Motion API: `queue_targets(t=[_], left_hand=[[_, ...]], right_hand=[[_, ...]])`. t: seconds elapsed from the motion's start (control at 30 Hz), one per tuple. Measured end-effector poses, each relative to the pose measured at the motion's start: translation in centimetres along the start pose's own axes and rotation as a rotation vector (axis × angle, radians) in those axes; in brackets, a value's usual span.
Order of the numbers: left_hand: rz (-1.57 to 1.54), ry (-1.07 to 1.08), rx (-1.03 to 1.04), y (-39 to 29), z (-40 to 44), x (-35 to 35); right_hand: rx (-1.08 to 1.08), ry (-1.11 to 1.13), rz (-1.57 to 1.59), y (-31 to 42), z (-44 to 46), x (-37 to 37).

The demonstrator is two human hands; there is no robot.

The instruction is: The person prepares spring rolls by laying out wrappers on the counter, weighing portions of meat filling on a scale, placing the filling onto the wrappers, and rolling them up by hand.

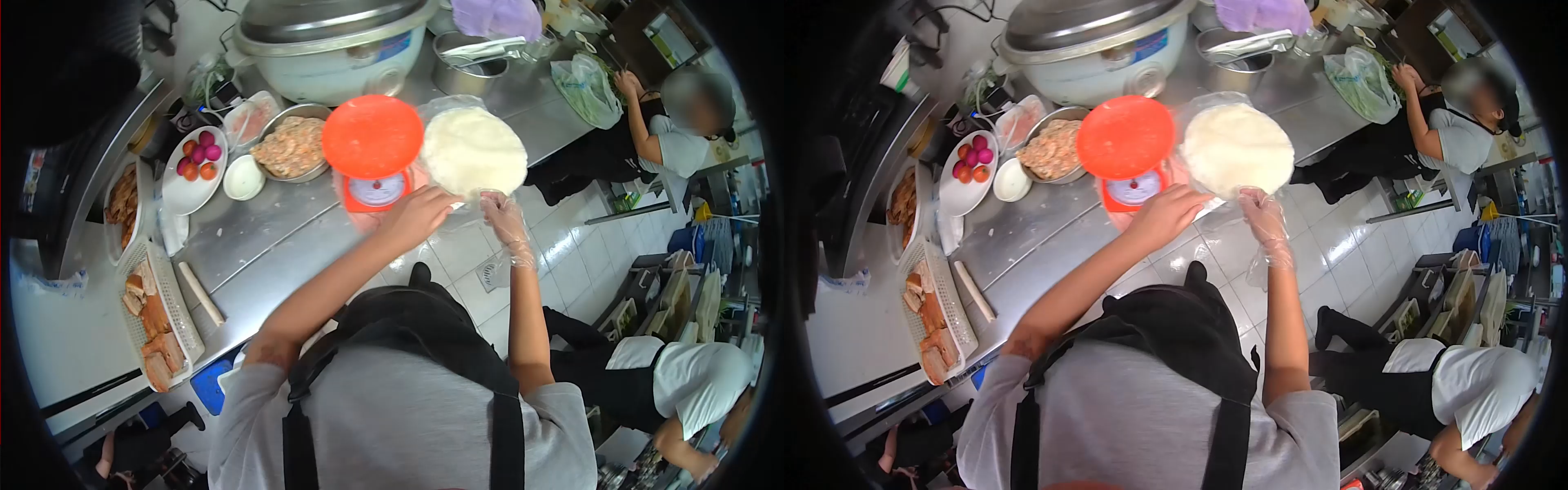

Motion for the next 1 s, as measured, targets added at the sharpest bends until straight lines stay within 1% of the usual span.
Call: queue_targets(t=[0.03,0.07,0.13,0.23,0.37,0.47,0.57,0.6,0.7,0.8,0.87,0.9,0.97,1.0], left_hand=[[0.040,0.035,0.045,0.9,2.0,3.2],[0.139,-0.001,0.107,1.7,3.6,5.4],[0.341,-0.082,0.232,2.8,6.3,8.8],[0.406,0.216,0.110,5.2,7.7,11.3],[0.442,0.191,0.080,5.6,8.3,11.1],[0.425,0.177,-0.077,6.1,10.1,11.0],[0.111,0.244,-0.288,6.3,11.6,9.5],[0.076,0.324,-0.336,6.8,11.9,9.4],[0.123,0.466,-0.336,4.6,12.1,8.2],[0.267,0.051,-0.167,6.0,11.1,8.2],[0.406,-0.139,-0.402,8.8,10.0,8.8],[0.474,-0.233,-0.520,9.8,9.4,8.8],[0.417,-0.250,-0.512,10.5,9.0,9.0],[0.390,-0.263,-0.508,10.8,8.9,8.8]], right_hand=[[0.000,0.001,0.038,-1.8,0.2,-0.6],[0.000,-0.001,0.074,-3.0,0.2,-1.4],[-0.020,-0.023,0.009,-3.8,-0.4,-3.1],[-0.030,-0.053,-0.049,-5.3,-0.9,-5.4],[-0.025,-0.085,-0.007,-8.3,-0.1,-7.0],[-0.071,-0.160,-0.113,-6.0,0.1,-7.5],[-0.111,-0.147,-0.103,-5.0,1.2,-7.1],[-0.139,-0.127,-0.137,-4.5,1.6,-7.1],[-0.255,-0.086,-0.220,-3.9,3.0,-6.1],[-0.428,-0.088,-0.270,-4.4,3.8,-5.2],[-0.567,-0.060,-0.277,-3.1,3.9,-4.1],[-0.595,-0.063,-0.279,-2.7,4.2,-3.3],[-0.651,-0.063,-0.283,-1.7,4.9,-1.1],[-0.656,0.013,-0.225,-1.4,5.6,-0.3]])
Point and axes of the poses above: each hand's wrist, its own z-axis towards the middle knuckle, its own x-axis out of the palm, y = z × x, the point moved 4 cm from there along z, towards the middle knuckle, and after that the axes turned 9 degrees about -x, right-handed, at the moved point
